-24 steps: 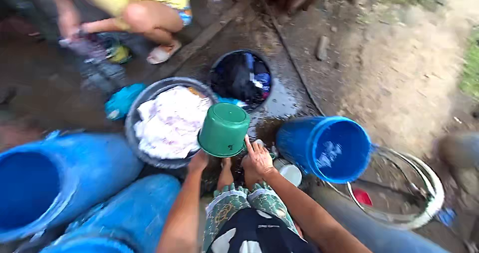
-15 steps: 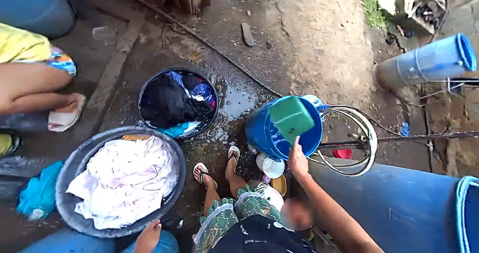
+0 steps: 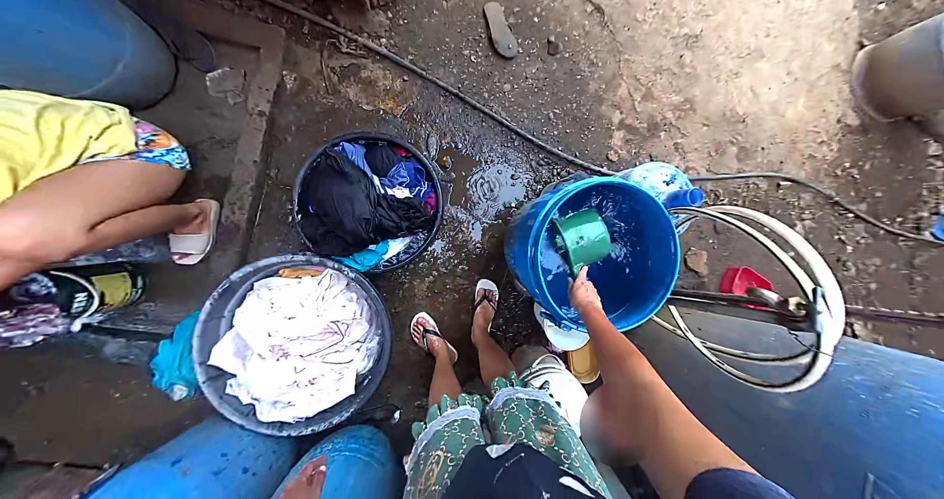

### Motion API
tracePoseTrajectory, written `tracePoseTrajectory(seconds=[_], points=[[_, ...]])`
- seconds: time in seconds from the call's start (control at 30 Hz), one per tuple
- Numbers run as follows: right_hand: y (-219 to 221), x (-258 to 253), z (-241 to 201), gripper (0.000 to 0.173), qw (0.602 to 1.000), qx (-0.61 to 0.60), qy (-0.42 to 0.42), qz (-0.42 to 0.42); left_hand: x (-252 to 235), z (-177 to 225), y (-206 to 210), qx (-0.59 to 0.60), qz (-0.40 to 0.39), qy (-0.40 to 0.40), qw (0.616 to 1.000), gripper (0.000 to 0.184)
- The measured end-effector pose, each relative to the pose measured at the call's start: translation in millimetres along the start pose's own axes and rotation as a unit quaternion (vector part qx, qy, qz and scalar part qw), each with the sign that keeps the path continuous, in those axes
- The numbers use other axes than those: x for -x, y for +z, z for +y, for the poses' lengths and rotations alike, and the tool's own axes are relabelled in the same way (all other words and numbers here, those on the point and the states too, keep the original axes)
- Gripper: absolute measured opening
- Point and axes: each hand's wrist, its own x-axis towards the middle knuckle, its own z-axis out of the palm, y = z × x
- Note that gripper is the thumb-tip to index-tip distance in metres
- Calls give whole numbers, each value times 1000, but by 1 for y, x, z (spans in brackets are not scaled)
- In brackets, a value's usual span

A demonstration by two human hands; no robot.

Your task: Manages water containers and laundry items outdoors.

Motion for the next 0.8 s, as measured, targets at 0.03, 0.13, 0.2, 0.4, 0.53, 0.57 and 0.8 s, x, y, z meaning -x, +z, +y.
tracePoseTrajectory(seconds=[0.03, 0.13, 0.2, 0.4, 0.53, 0.57, 0.8], points=[[-2, -11, 4, 62, 999, -46, -15, -7, 2, 2, 3, -3, -2, -5, 1000, 42], [-7, -35, 21, 51, 973, -226, -31, -34, 3, 8, 13, -1, -11, -13, 1000, 41], [-19, -32, 38, 46, 932, -349, -26, -95, 3, 13, 19, 4, -13, -13, 1000, 40], [-47, 19, 88, 35, 903, -400, -61, -143, 5, 35, 19, 23, -9, -2, 1000, 40], [-57, 75, 111, 34, 897, -417, -94, -114, 12, 51, 16, 10, -27, 24, 999, 44], [-59, 89, 113, 34, 897, -418, -98, -105, 13, 56, 16, 11, -27, 31, 999, 44], [-66, 174, 116, 31, 898, -398, -157, -105, 10, 77, 17, 25, -34, 66, 997, 43]])
